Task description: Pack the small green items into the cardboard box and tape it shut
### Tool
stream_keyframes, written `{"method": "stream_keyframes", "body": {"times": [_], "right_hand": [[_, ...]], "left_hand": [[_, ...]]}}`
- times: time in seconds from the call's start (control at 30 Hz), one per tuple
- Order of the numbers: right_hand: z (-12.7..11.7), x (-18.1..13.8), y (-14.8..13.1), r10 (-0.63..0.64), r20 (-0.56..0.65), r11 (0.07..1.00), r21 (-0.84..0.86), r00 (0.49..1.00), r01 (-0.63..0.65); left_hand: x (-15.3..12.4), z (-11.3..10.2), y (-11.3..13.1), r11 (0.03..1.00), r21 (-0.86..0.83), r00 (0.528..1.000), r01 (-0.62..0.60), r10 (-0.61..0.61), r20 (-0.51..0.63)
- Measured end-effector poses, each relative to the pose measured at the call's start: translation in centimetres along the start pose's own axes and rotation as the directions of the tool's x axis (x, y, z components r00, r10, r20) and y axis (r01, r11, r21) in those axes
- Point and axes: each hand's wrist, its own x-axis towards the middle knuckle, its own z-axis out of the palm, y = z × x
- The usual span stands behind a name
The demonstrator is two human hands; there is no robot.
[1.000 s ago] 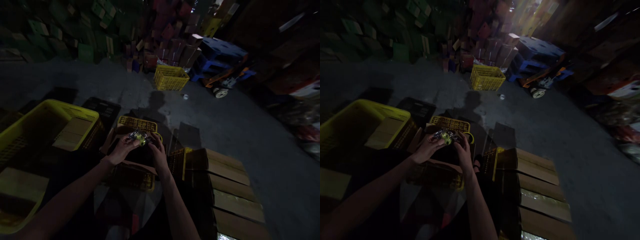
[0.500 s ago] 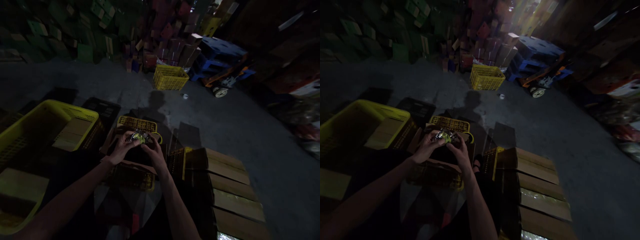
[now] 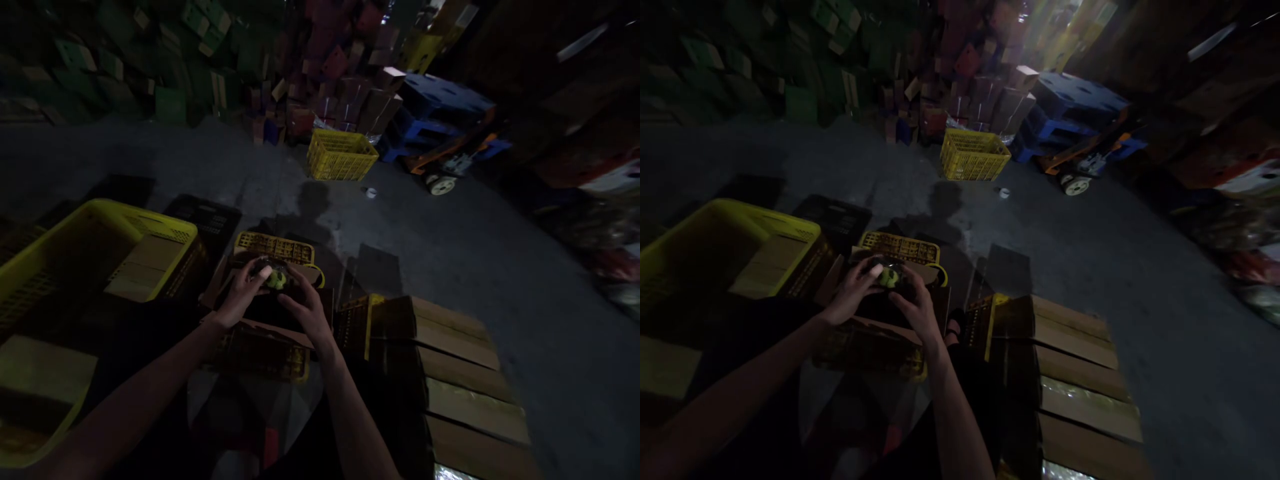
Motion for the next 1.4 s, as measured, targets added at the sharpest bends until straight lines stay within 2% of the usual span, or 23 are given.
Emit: {"method": "stream_keyframes", "body": {"times": [0.17,0.27,0.4,0.53,0.63,0.83,0.93,1.03,1.17,1.27,1.33,1.4], "right_hand": [[-0.3,0.2,0.7,0.105,-0.075,0.994,0.032,0.992,-0.103],[-0.4,0.3,1.1,0.118,-0.107,0.991,0.071,0.987,-0.111],[-0.7,0.3,1.3,0.093,-0.146,0.994,0.071,0.985,-0.083],[-0.8,0.4,1.3,0.09,-0.116,0.995,0.051,0.989,-0.085],[-0.7,0.4,1.1,0.032,-0.101,0.999,-0.029,0.994,-0.035],[-0.5,-0.1,0.7,-0.106,-0.05,0.963,-0.253,0.993,0.09],[-0.5,-0.2,0.9,-0.141,-0.099,0.919,-0.384,0.985,0.093],[-1.1,-0.1,1.3,-0.168,-0.149,0.9,-0.427,0.974,0.09],[-1.9,0.1,1.7,-0.173,-0.263,0.913,-0.404,0.949,0.054],[-2.2,0.4,1.7,-0.106,-0.313,0.959,-0.283,0.944,0.014],[-2.2,0.5,1.8,-0.05,-0.314,0.984,-0.181,0.948,-0.008],[-2.0,0.6,1.9,-0.006,-0.308,0.994,-0.108,0.952,-0.028]], "left_hand": [[0.4,-0.3,-0.5,0.987,-0.119,0.989,0.112,-0.1,0.106],[0.3,-0.3,-0.3,0.976,-0.155,0.977,0.153,-0.126,0.173],[-0.4,-0.3,0.8,0.997,-0.05,0.961,0.061,-0.045,0.274],[-0.6,-0.1,1.2,0.994,0.089,0.977,-0.063,0.044,0.208],[-0.2,-0.1,0.8,0.988,0.145,0.99,-0.057,0.036,0.139],[0.6,-0.6,-0.3,0.966,0.245,0.994,-0.082,0.061,0.091],[0.8,-0.8,-0.5,0.96,0.268,0.995,-0.081,0.063,0.074],[0.7,-0.7,-0.5,0.972,0.23,0.993,-0.057,0.031,0.113],[0.4,-0.6,-0.6,0.989,0.145,0.981,-0.026,-0.002,0.192],[0.5,-0.5,-0.8,0.99,0.138,0.974,-0.041,0.009,0.225],[0.7,-0.5,-0.8,0.978,0.193,0.975,-0.074,0.03,0.221],[0.8,-0.6,-0.4,0.934,0.328,0.978,-0.142,0.08,0.195]]}}
